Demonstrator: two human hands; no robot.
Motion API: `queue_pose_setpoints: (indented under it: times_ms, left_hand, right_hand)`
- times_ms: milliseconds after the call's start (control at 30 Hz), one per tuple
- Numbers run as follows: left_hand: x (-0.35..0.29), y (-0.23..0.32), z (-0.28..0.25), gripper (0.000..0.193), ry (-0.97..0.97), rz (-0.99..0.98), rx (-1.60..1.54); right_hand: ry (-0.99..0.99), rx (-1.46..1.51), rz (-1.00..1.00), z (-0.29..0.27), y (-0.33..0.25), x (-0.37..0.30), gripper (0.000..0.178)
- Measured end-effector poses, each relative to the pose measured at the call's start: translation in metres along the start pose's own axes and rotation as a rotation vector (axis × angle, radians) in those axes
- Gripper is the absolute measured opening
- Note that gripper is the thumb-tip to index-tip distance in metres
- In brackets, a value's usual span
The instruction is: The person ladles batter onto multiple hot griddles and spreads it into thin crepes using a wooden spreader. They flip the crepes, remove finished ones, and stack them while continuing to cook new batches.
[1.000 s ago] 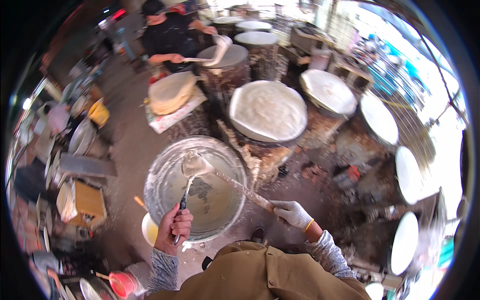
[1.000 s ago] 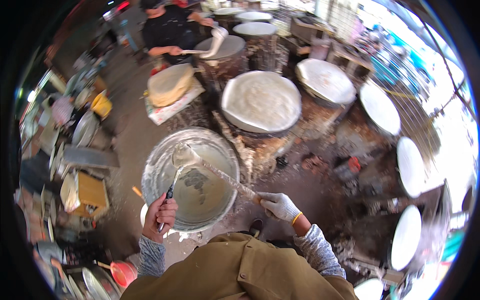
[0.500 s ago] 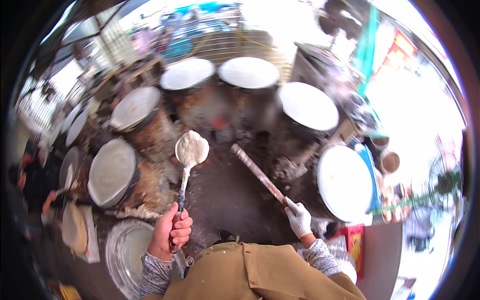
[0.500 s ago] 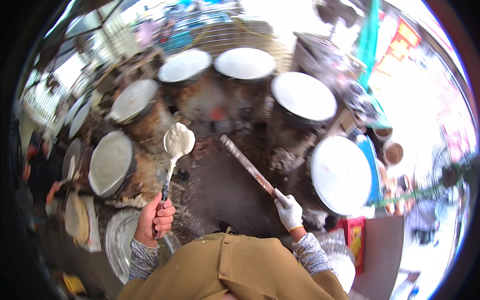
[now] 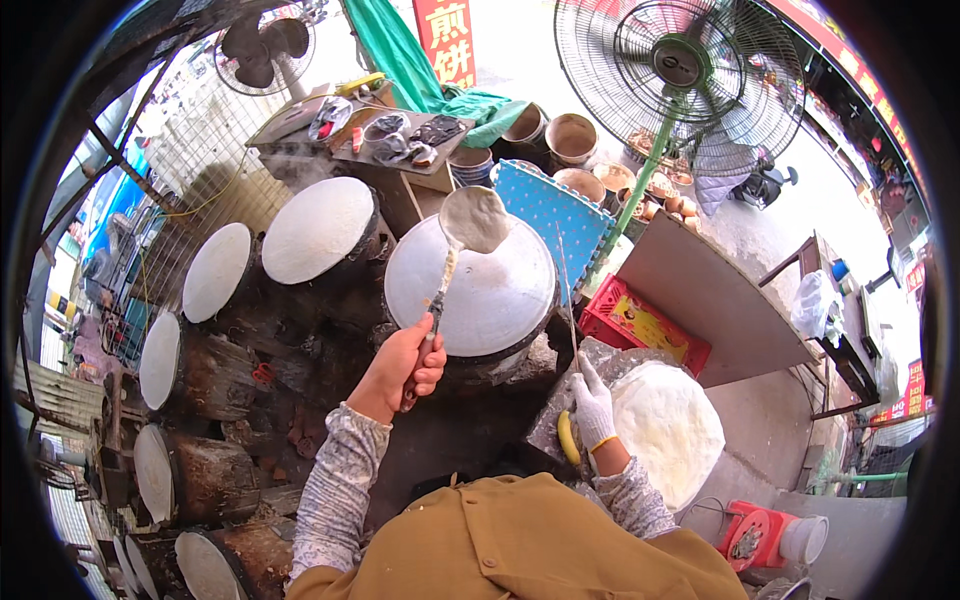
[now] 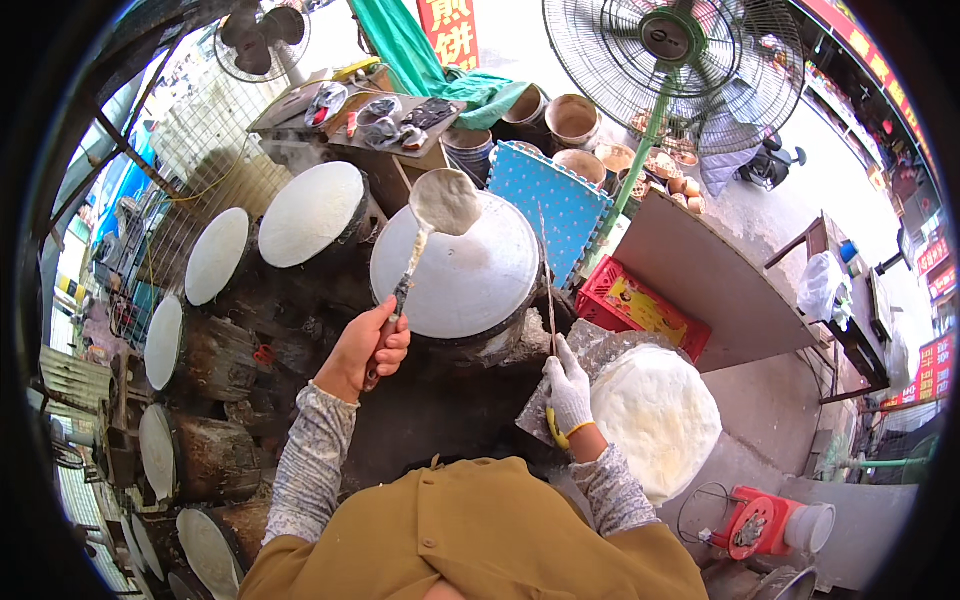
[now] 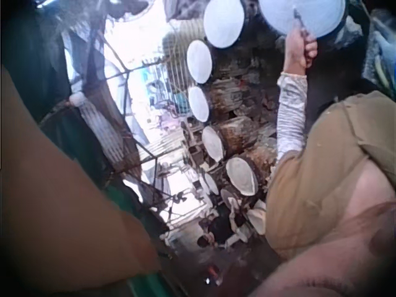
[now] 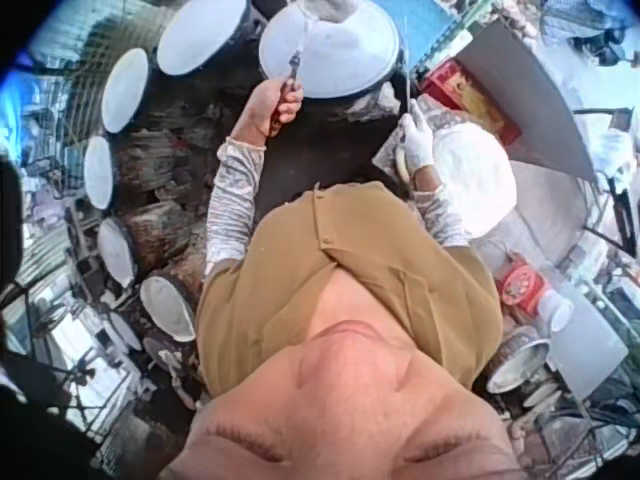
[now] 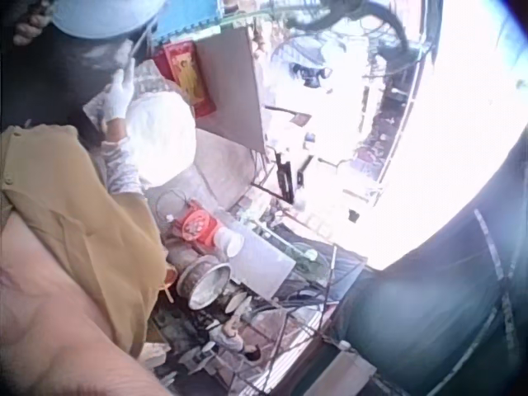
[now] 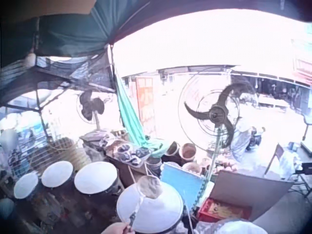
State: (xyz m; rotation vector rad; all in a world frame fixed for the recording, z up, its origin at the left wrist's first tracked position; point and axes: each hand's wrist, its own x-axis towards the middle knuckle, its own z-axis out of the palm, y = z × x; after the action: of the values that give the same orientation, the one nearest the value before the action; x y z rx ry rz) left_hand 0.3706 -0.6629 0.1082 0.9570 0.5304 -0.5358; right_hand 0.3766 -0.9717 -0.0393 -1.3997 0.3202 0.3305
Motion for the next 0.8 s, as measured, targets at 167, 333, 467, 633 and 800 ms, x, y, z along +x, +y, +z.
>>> queue_pose_setpoints:
  times_ms: [167,333,467,633,800]
  left_hand:
    - [0.100,-0.030,0.020,0.036,0.241,0.158,0.369]
    - [0.180,-0.067,-0.029,0.036,0.445,0.462,0.773]
    - [0.171,-0.055,-0.029,0.036,0.616,0.710,1.058]
    - [0.160,-0.016,-0.064,0.031,0.745,0.828,0.988]
    - [0.101,0.037,-0.093,0.024,0.447,1.003,0.487]
  right_hand:
    - [0.092,0.110,0.000,0.015,0.014,-0.010,0.045]
    - [0.228,-0.502,-0.408,0.055,0.062,-0.006,0.048]
    - [0.266,-0.899,-0.407,0.087,0.064,-0.002,0.059]
    - [0.304,-1.219,-0.341,0.101,0.055,0.036,0.059]
    - [0.300,-1.119,-0.334,0.100,0.034,0.086,0.053]
